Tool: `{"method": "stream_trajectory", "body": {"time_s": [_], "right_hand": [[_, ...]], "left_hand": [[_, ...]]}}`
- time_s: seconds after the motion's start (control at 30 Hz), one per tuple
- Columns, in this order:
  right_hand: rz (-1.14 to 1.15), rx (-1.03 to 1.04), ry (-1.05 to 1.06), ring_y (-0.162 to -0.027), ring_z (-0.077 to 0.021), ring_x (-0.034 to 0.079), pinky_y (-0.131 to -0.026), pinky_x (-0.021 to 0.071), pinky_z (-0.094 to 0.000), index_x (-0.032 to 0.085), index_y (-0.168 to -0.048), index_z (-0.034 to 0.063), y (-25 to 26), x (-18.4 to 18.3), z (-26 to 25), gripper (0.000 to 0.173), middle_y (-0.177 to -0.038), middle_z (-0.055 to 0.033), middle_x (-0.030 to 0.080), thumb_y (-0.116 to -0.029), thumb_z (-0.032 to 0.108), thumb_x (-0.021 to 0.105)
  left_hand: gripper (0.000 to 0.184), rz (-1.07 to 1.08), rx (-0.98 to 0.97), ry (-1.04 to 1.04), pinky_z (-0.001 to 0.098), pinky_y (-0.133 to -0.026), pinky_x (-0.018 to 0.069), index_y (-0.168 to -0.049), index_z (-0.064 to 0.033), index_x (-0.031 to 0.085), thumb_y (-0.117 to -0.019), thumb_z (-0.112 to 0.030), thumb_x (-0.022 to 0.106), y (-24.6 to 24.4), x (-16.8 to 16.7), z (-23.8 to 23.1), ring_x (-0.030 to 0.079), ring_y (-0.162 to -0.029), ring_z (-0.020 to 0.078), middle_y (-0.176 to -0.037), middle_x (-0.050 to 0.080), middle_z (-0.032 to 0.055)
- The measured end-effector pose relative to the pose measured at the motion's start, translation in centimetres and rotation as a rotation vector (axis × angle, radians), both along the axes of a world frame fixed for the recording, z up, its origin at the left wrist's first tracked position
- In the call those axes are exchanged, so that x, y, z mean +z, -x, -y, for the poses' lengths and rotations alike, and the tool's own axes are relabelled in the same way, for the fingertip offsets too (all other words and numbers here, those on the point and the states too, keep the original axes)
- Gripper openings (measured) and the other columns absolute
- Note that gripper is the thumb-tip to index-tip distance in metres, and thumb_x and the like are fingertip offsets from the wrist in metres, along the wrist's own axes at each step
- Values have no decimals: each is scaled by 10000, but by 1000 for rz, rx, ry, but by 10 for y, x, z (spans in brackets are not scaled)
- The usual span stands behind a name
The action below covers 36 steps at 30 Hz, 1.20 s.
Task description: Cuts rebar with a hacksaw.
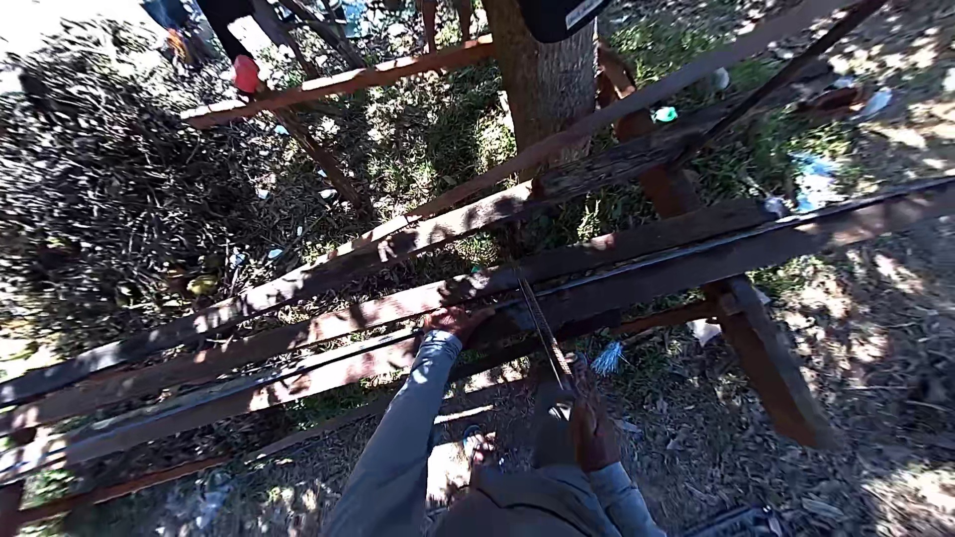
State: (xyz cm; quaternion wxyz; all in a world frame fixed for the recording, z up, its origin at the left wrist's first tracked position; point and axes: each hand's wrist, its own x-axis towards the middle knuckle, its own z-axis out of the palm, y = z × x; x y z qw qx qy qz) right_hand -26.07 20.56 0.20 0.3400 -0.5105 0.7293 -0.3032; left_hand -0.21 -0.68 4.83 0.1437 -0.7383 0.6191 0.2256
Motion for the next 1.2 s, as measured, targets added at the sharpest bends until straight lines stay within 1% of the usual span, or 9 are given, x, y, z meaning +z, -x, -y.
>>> {"method": "stream_trajectory", "body": {"time_s": [0.1, 0.23, 0.33, 0.43, 0.63, 0.77, 0.9, 1.0, 1.2], "right_hand": [[-36, 9, -68, -625, -256, 625, -618, 544, -519, 701, -948, -18, 1, 23, -3, 828, -676, -127, 614, -1049, 603, 163], [71, -56, -170, -887, -341, 672, -844, 541, -544, 704, -1005, -74, -37, 45, 114, 537, -897, -239, 688, -1102, 365, 410], [117, -79, -128, -871, -363, 666, -793, 532, -607, 710, -992, 7, -46, 26, 141, 712, -891, -223, 679, -1075, 593, 313], [-6, 37, -7, -796, -350, 688, -757, 559, -581, 706, -1031, -23, -30, 18, 100, 602, -833, -213, 686, -1103, 439, 327], [41, 30, -32, -525, -187, 540, -521, 496, -448, 626, -814, 47, 7, 5, -13, 810, -589, -46, 514, -1043, 645, 131], [25, 8, -126, -698, -294, 635, -693, 531, -538, 691, -924, -28, -25, 38, 73, 622, -720, -158, 624, -1075, 436, 306], [127, -37, -68, -806, -305, 649, -757, 530, -566, 696, -925, 33, -53, 25, 154, 701, -803, -156, 650, -1073, 584, 287], [43, 19, -41, -888, -370, 693, -822, 547, -611, 711, -1078, 3, -40, 23, 121, 612, -911, -220, 703, -1106, 470, 316], [92, 15, -26, -524, -157, 528, -525, 496, -422, 608, -798, 56, 3, 7, -11, 739, -585, -17, 499, -1055, 599, 177]], "left_hand": [[933, -2, 1, 11, 665, -928, 504, -1179, -136, 723, -851, -915, 326, 4, -24, -7, 675, -1139, 396, -1174, 728, 180], [1024, 53, 8, 61, 660, -906, 529, -1136, -126, 730, -798, -974, 267, 7, -30, -9, 693, -1119, 394, -1137, 739, 185], [1042, 53, -1, 61, 672, -905, 526, -1149, -135, 727, -793, -982, 235, 5, -29, -10, 693, -1121, 395, -1141, 740, 183], [1040, 46, -12, 74, 678, -883, 530, -1119, -132, 728, -794, -982, 225, 4, -33, -12, 701, -1098, 397, -1118, 742, 186], [1028, 60, 1, 59, 659, -874, 532, -1105, -109, 722, -805, -970, 247, 6, -25, -9, 699, -1095, 399, -1115, 738, 195], [1030, 74, 12, 52, 660, -892, 531, -1119, -121, 723, -797, -977, 248, 6, -23, -8, 701, -1102, 394, -1113, 741, 193], [1041, 77, -8, 63, 668, -884, 530, -1122, -120, 723, -803, -973, 219, 4, -25, -10, 700, -1103, 396, -1130, 740, 189], [1049, 75, -18, 67, 670, -888, 525, -1125, -113, 718, -804, -974, 212, 5, -24, -10, 691, -1118, 405, -1143, 734, 195], [1055, 91, -21, 48, 654, -870, 532, -1103, -99, 722, -800, -976, 219, 5, -25, -10, 699, -1090, 406, -1112, 737, 203]]}}
